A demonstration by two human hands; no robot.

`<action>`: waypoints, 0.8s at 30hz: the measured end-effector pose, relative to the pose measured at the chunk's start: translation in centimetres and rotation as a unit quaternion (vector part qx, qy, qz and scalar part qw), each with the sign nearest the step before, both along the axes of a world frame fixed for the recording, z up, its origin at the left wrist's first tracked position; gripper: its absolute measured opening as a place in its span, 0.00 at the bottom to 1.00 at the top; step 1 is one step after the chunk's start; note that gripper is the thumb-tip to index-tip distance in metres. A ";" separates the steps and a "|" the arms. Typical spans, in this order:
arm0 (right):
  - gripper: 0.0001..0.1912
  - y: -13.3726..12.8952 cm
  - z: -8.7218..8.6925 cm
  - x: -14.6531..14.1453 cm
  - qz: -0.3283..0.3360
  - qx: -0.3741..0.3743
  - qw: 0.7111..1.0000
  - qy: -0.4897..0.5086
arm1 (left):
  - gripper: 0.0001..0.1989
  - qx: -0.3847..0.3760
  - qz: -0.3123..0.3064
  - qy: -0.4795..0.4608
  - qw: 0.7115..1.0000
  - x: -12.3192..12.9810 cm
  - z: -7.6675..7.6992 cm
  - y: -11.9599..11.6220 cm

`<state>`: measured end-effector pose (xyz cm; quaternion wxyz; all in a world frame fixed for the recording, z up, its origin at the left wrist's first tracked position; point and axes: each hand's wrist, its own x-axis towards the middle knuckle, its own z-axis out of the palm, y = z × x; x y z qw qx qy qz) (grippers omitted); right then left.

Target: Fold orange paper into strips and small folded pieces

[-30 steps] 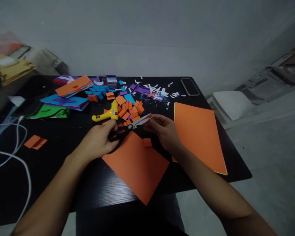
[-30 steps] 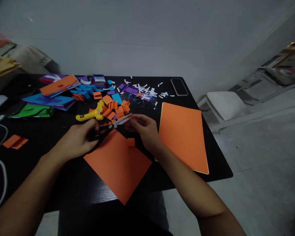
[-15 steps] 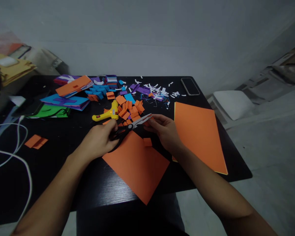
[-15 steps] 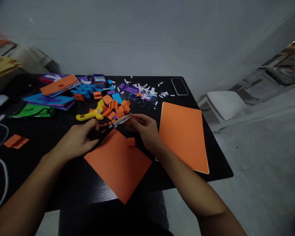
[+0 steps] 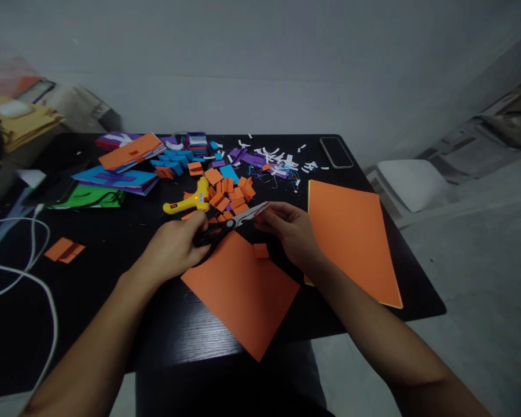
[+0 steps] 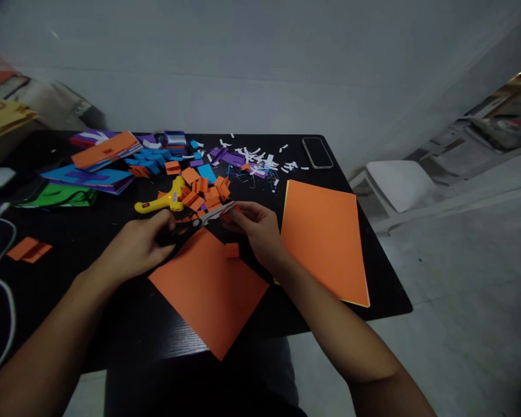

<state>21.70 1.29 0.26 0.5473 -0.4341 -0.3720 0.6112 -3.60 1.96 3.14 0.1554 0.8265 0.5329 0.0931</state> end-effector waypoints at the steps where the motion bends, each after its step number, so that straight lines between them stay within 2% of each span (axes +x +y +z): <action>1: 0.14 0.0 0.0 0.0 0.000 0.001 1.000 0.001 | 0.08 0.001 -0.001 0.002 1.000 0.0 0.0 0.0; 11: 0.15 0.0 -0.1 0.0 -0.003 -0.002 1.000 0.006 | 0.07 0.000 0.006 -0.027 1.000 0.0 0.0 0.1; 18: 0.15 0.1 -0.5 0.0 0.007 -0.004 1.000 0.004 | 0.11 0.041 0.079 -0.120 0.989 0.0 -0.3 -0.2; 24: 0.15 0.0 0.0 -0.1 0.031 0.002 0.999 -0.005 | 0.12 0.061 0.085 -0.133 0.986 0.1 -0.7 -0.1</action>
